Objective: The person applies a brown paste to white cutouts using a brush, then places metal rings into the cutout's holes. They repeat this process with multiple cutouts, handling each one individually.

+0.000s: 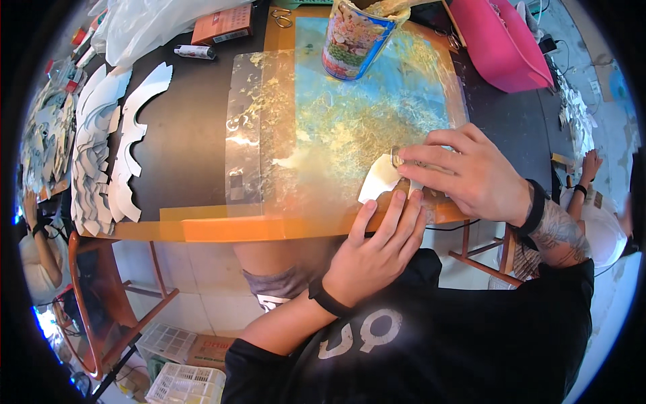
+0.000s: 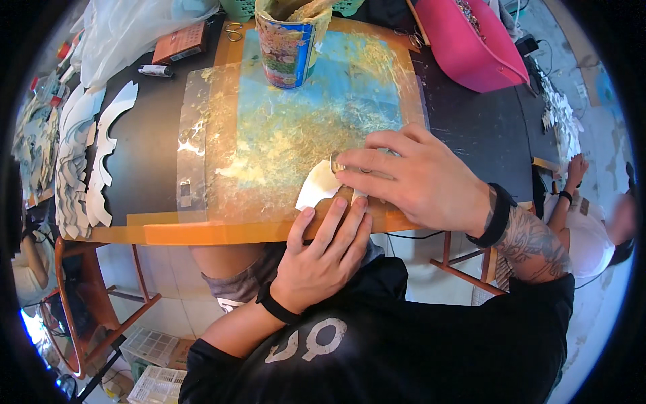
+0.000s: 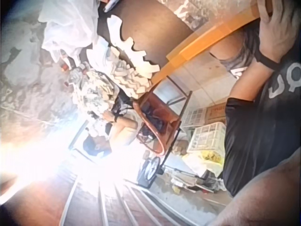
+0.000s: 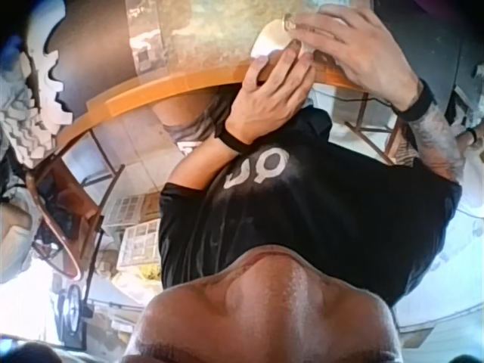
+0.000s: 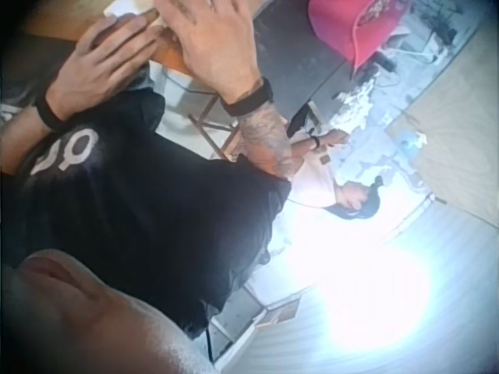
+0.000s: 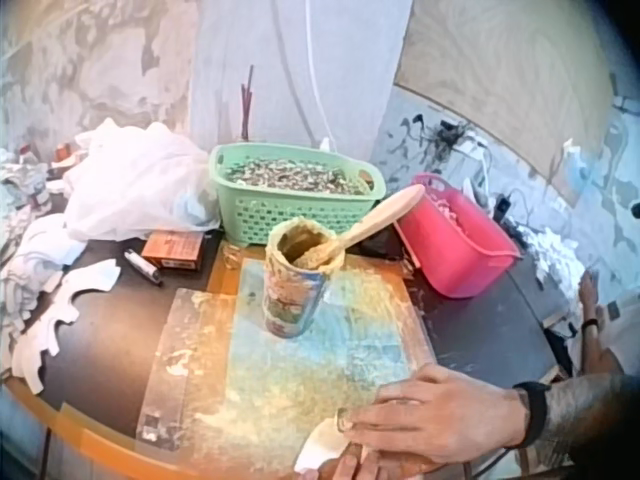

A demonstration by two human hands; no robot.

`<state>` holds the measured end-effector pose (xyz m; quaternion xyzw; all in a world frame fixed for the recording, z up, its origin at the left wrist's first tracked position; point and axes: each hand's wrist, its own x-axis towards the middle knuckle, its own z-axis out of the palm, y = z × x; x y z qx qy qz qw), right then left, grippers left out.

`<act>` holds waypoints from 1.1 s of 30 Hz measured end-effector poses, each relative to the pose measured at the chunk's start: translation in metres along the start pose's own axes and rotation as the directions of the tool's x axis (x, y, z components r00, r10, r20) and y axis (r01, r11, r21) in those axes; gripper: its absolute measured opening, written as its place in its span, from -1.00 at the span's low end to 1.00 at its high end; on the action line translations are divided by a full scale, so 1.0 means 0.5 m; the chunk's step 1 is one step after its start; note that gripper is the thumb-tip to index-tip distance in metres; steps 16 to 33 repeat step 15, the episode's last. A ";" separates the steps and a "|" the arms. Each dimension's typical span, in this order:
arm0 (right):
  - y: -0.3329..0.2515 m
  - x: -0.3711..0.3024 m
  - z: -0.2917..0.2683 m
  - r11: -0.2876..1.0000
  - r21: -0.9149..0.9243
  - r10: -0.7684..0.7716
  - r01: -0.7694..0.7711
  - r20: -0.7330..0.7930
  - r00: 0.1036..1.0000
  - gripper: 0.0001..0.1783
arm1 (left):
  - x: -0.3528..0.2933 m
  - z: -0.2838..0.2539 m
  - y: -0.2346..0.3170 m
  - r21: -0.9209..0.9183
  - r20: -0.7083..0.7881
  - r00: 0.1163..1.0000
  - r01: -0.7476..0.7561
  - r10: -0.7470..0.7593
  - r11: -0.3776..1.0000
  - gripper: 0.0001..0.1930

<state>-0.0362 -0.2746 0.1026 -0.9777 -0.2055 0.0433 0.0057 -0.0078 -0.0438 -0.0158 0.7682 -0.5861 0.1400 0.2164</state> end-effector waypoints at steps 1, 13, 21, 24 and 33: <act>-0.001 -0.001 0.005 1.000 -0.003 0.000 0.000 -0.002 1.000 -0.47 | 0.000 0.001 0.000 -0.002 -0.003 1.000 0.001 -0.001 1.000 -0.59; -0.016 0.002 0.010 1.000 -0.018 0.005 -0.005 -0.003 1.000 -0.50 | 0.005 0.004 0.002 0.027 -0.018 1.000 0.000 0.001 1.000 -0.58; -0.017 -0.001 0.013 0.999 0.014 0.031 -0.031 0.004 1.000 -0.48 | 0.005 0.001 0.001 0.035 -0.007 1.000 -0.010 0.010 0.999 -0.55; -0.017 -0.001 0.013 0.999 0.014 0.031 -0.031 0.004 1.000 -0.48 | 0.005 0.001 0.001 0.035 -0.007 1.000 -0.010 0.010 0.999 -0.55; -0.017 -0.001 0.013 0.999 0.014 0.031 -0.031 0.004 1.000 -0.48 | 0.005 0.001 0.001 0.035 -0.007 1.000 -0.010 0.010 0.999 -0.55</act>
